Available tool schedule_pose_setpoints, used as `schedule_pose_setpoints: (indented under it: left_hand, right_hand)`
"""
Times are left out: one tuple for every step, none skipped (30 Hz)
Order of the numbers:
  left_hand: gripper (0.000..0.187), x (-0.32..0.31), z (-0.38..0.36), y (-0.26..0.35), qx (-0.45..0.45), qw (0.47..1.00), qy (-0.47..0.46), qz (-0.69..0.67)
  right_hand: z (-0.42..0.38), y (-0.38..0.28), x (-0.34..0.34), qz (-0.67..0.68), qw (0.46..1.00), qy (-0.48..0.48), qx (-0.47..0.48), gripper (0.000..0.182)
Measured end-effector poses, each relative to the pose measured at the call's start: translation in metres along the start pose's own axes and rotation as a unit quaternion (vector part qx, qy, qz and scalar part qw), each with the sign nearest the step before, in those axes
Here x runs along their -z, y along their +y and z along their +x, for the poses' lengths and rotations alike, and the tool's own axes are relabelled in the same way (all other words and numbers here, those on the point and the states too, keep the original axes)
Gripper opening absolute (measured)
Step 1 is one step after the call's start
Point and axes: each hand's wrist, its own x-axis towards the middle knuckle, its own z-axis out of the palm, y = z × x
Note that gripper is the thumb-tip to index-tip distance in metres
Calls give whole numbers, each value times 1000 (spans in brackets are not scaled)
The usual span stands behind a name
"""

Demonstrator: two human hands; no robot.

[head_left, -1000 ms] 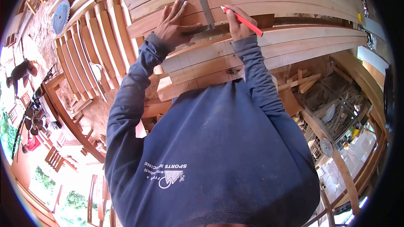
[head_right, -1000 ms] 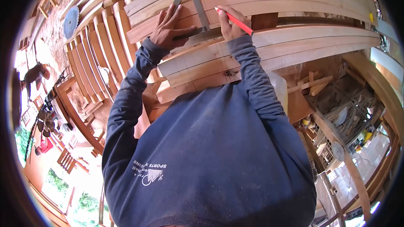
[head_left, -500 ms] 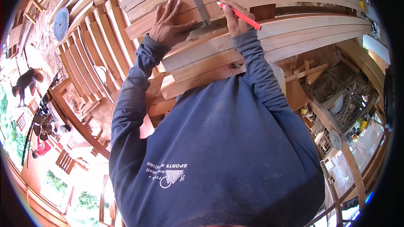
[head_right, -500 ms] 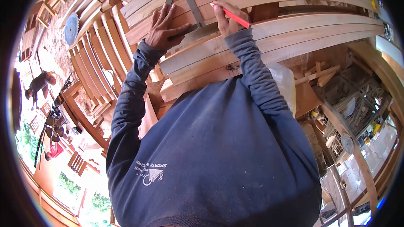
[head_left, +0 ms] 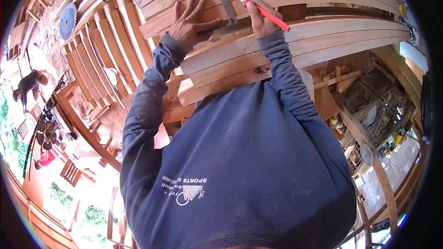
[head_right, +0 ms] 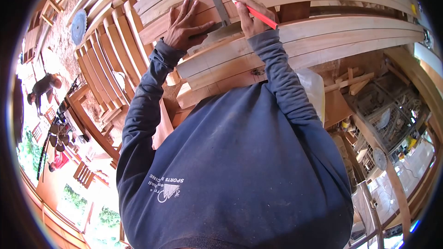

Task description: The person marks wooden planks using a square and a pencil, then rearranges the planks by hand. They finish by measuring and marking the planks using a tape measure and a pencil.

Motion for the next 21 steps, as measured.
schedule_pose_setpoints:
  left_hand:
    - [62, 0, 0, 0, 0, 1000, -3, -2]
    - [63, 0, 0, -1, -1, 1000, -6, -5]
    - [63, 0, 0, -1, -1, 1000, -5, -7]
    - [63, 0, 0, -1, -1, 1000, -3, -9]
    - [63, 0, 0, -1, -2, 1000, -2, -10]
    - [64, 0, 1, 0, -2, 1000, -2, -12]
    - [64, 1, 1, 0, -2, 1000, -3, -13]
    - [64, 2, 1, 0, -2, 1000, -4, -15]
    - [64, 2, 1, 0, -4, 1000, -3, -13]
    - [64, 1, 1, 1, -4, 1000, -3, -11]
    - [64, 1, 1, 1, -5, 1000, -2, -9]
    - [64, 1, 0, 0, -6, 1000, 0, -10]
    - [64, 0, 0, -1, -7, 1000, 1, -11]
    - [64, 0, 0, -1, -8, 1000, 3, -12]
    - [64, 0, 0, -1, -5, 1000, 4, -11]
    - [64, 0, -1, 0, -2, 1000, 4, -10]
    - [63, 0, -1, 0, 2, 1000, 3, -9]
    - [62, 0, 0, 1, 3, 1000, 4, -2]
    - [61, 0, 0, 1, 5, 1000, 4, 5]
    - [59, -1, 0, 2, 7, 1000, 4, 11]
    - [60, -1, 0, 1, 6, 1000, 2, 4]
  right_hand:
    - [0, 0, 0, -1, 1000, 1, 2, 22]
    - [0, -1, 0, -3, 1000, 1, 4, 22]
    - [0, -1, 1, -1, 1000, 1, 1, 22]
    - [-1, -1, 1, 1, 1000, 1, -1, 22]
    - [-1, -2, 1, 3, 1000, 0, -3, 22]
    - [-1, -2, 1, 3, 1000, 1, -4, 22]
    - [-1, -2, 1, 3, 1000, 2, -5, 22]
    - [-1, -2, 0, 3, 1000, 3, -7, 22]
    - [-1, -2, 1, 2, 1000, 3, -7, 22]
    - [-1, -2, 1, 2, 1000, 2, -7, 21]
    - [-1, -3, 1, 1, 1000, 2, -8, 21]
    - [-1, -3, 1, -1, 1000, 3, -5, 21]
    - [0, -3, 1, -4, 1000, 4, -2, 21]
    - [0, -3, 1, -6, 1000, 4, 1, 21]
    - [0, -2, 0, -5, 1000, 7, 5, 21]
    - [0, 1, -1, -4, 1000, 9, 9, 21]
    - [0, 2, -2, -2, 1000, 11, 13, 21]
    - [1, 2, -2, -3, 1000, 12, 14, 20]
    - [1, 1, -2, -3, 1000, 12, 15, 20]
    - [1, 1, -2, -4, 1000, 13, 16, 20]
    - [2, 1, -3, -7, 1000, 14, 18, 20]
